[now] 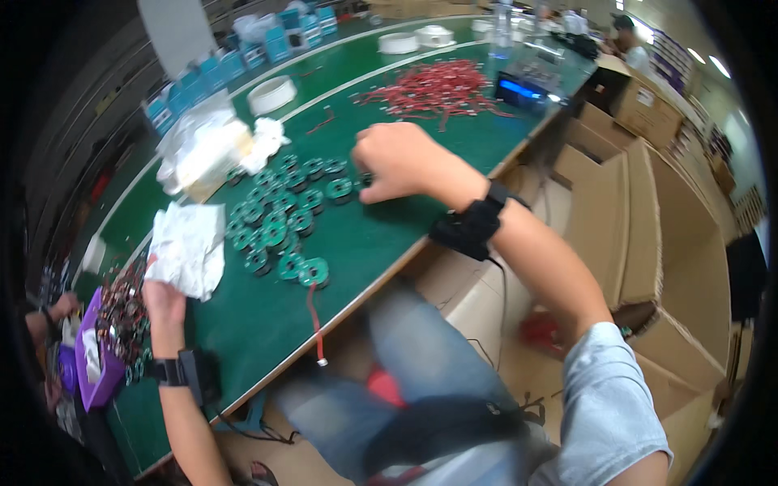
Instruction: The person uses a soldering iron to attach red wires to green circular electronic components on a workbench. They repeatedly pick up components, apply solder to the connection points, and place the finished units into a purple bin.
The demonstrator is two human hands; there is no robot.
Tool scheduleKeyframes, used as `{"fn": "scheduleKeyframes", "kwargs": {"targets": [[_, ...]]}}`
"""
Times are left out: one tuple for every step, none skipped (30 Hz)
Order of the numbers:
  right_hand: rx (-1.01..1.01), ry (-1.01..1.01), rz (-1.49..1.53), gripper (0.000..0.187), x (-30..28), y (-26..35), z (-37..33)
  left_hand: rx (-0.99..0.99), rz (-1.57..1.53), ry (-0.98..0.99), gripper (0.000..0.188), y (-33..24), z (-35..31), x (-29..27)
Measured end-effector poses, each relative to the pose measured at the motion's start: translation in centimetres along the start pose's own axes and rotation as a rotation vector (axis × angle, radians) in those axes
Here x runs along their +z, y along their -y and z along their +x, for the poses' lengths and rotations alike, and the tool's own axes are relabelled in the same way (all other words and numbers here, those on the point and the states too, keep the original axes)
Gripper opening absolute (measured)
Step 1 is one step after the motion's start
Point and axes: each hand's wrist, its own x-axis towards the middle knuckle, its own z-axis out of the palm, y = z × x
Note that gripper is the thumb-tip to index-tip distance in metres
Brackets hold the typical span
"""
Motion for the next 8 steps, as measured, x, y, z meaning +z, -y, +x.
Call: {"fn": "scheduleKeyframes", "kwargs": {"targets": [[0.024, 0.036, -0.089, 0.027, -0.6, 0.0, -0.2, 0.005, -0.007, 0.015, 0.039, 0.2, 0.0, -0.3], [-0.025, -0.07, -0.074, 0.028, -1.3, 0.0, -0.5, -0.007, 0.008, 0.034, 0.041, 0.3, 0.1, -0.8], [0.014, -0.064, -0.089, 0.028, -2.2, 0.0, -1.1, -0.024, 0.031, 0.035, 0.041, 0.4, 0.3, -1.4], [-0.01, -0.152, -0.038, 0.026, -3.3, 0.2, -2.2, -0.032, 0.056, 0.125, 0.041, 0.3, 0.5, -2.4], [-0.003, -0.193, 0.003, 0.024, -4.7, 0.1, -3.7, -0.029, 0.088, 0.122, 0.042, 0.5, 1.1, -3.3], [0.006, -0.236, 0.083, 0.025, -6.2, 0.1, -5.7, -0.042, 0.143, 0.104, 0.043, 0.8, 1.9, -4.4], [-0.061, -0.359, 0.177, 0.025, -7.6, 0.2, -7.7, -0.053, 0.126, 0.119, 0.045, 0.7, 2.9, -5.7], [0.004, -0.326, 0.209, 0.026, -8.9, 0.4, -10.0, -0.087, 0.151, 0.161, 0.045, 0.1, 1.7, -8.6]]}}
